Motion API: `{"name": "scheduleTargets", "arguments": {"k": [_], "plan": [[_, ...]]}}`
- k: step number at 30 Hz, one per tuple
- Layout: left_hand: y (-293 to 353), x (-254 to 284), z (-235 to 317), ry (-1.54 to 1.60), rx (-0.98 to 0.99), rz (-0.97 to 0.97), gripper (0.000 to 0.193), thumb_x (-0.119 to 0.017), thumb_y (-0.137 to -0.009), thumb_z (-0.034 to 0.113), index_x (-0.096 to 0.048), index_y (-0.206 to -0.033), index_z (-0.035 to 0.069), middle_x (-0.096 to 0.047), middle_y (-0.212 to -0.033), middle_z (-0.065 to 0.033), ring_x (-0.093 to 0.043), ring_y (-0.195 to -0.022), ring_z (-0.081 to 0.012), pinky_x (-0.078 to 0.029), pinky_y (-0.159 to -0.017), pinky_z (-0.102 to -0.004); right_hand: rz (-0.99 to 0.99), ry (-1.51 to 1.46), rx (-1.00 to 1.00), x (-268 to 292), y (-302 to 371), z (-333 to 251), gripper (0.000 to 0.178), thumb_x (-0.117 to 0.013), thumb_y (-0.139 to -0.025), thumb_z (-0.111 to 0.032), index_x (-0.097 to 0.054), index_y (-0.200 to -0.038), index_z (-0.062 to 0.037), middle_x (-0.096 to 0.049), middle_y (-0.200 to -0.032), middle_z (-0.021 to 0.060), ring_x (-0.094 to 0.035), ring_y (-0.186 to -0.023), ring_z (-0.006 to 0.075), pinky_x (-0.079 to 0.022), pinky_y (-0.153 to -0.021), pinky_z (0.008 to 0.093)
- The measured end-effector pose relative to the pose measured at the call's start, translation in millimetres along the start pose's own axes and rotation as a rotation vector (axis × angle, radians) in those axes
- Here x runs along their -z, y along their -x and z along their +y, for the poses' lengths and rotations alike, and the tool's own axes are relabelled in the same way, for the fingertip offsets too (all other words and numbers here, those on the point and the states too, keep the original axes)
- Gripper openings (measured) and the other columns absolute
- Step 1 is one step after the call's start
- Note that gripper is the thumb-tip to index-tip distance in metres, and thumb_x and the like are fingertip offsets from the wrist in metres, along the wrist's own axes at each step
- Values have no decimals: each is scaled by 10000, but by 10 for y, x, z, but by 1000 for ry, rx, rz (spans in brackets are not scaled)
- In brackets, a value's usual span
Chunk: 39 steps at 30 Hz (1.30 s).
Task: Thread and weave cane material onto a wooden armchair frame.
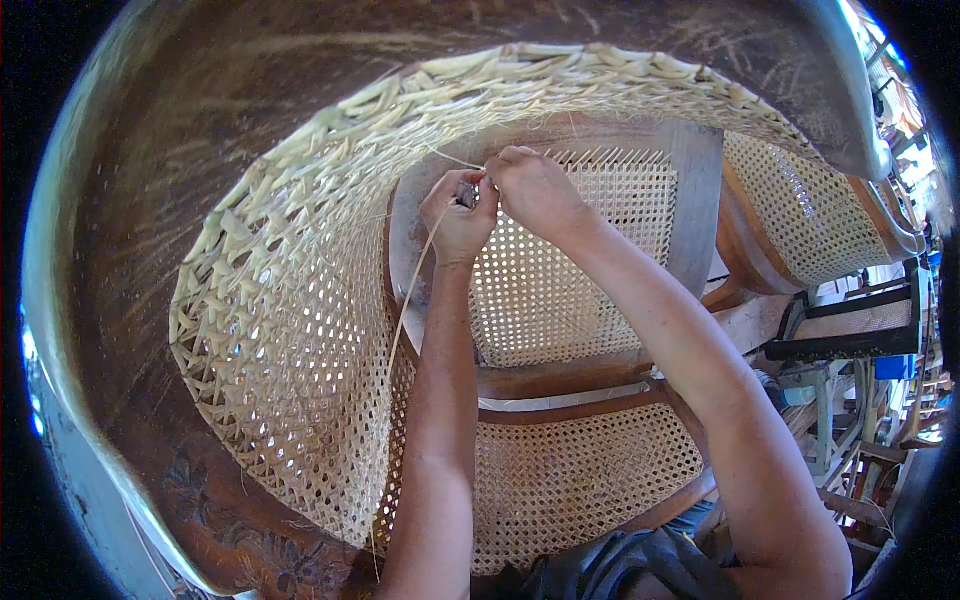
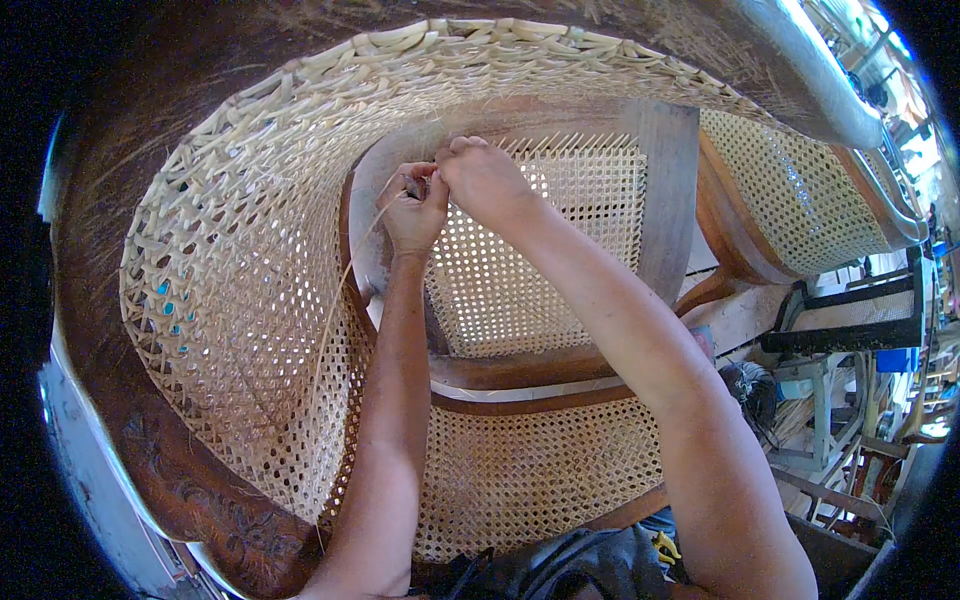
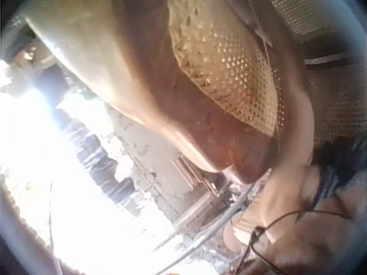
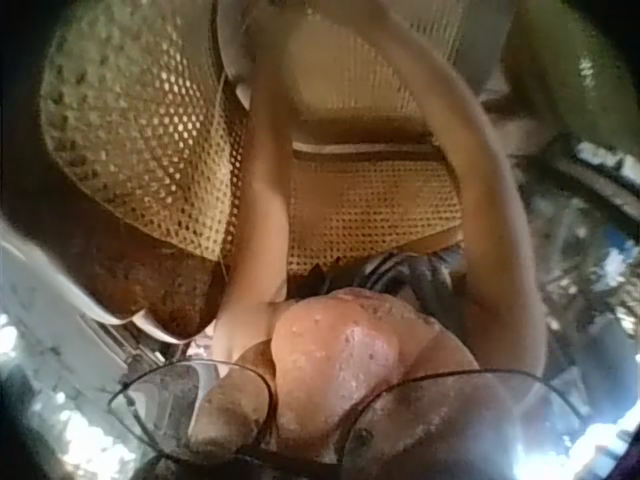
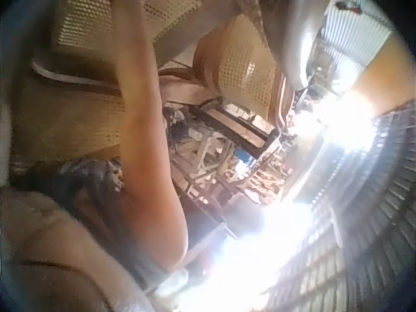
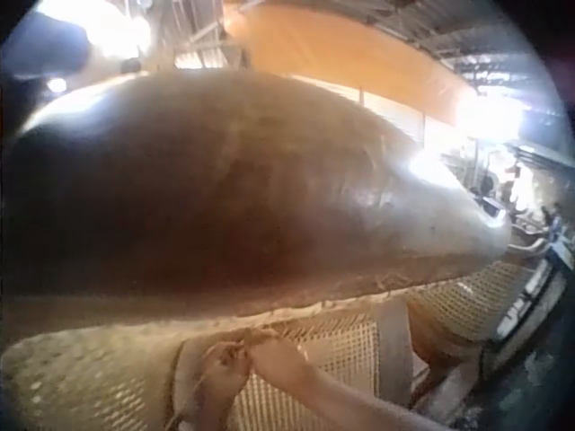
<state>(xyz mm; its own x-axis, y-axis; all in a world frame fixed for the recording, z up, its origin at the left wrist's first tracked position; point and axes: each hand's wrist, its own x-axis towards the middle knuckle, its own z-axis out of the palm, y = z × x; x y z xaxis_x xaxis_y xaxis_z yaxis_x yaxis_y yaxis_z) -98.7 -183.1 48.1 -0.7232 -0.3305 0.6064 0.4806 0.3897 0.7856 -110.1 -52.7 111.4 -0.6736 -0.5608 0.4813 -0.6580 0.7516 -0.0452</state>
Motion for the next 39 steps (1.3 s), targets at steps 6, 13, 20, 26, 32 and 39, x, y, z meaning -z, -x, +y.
{"name": "scheduleTargets", "arguments": {"k": [6,13,20,26,32,39], "plan": [[6,-12,-13,-17,24,-17,58,-723,-798,70,-689,-822,31,-587,-652,16,-484,-593,-53,-419,-560,-231,-74,-164,-45,83,5,151,101,-585,-850,-106,-621,-923,-48,-620,-893,175,-660,-849,354,-549,-754,461],[6,-7,2,-40,46,-12,91,-722,-759,119,-689,-814,54,-683,-735,-88,-657,-652,-192,-522,-646,-322,-117,4,39,112,-39,71,132,-596,-812,-85,-635,-922,-23,-655,-921,153,-676,-890,318,-559,-791,417],[2,19,-4,-58,-53,5,92,-738,-787,81,-689,-841,25,-633,-686,-3,-519,-593,-74,-449,-573,-253,-86,-83,79,44,61,203,197,-584,-839,-107,-628,-1021,-45,-622,-1001,127,-654,-981,284,-559,-829,388],[7,-50,-54,14,17,-4,128,-763,-813,111,-708,-886,22,-644,-712,4,-519,-604,-64,-451,-568,-254,-85,79,227,72,-21,237,191,-612,-822,-51,-648,-1010,-45,-632,-976,133,-652,-920,297,-545,-805,400],[9,-32,-42,25,-50,-57,172,-760,-800,148,-725,-948,69,-714,-870,-102,-700,-798,-206,-535,-747,-317,97,-404,-222,109,255,290,246,-610,-863,-27,-693,-1094,-47,-704,-1043,149,-699,-878,315,-560,-788,370],[-11,-96,120,-145,4,-80,155,-726,-841,183,-720,-950,72,-705,-886,-108,-696,-795,-239,-534,-745,-322,148,-284,-111,-12,355,112,364,-582,-832,-19,-638,-1192,-34,-632,-1057,133,-603,-1032,305,-508,-908,384]]}}
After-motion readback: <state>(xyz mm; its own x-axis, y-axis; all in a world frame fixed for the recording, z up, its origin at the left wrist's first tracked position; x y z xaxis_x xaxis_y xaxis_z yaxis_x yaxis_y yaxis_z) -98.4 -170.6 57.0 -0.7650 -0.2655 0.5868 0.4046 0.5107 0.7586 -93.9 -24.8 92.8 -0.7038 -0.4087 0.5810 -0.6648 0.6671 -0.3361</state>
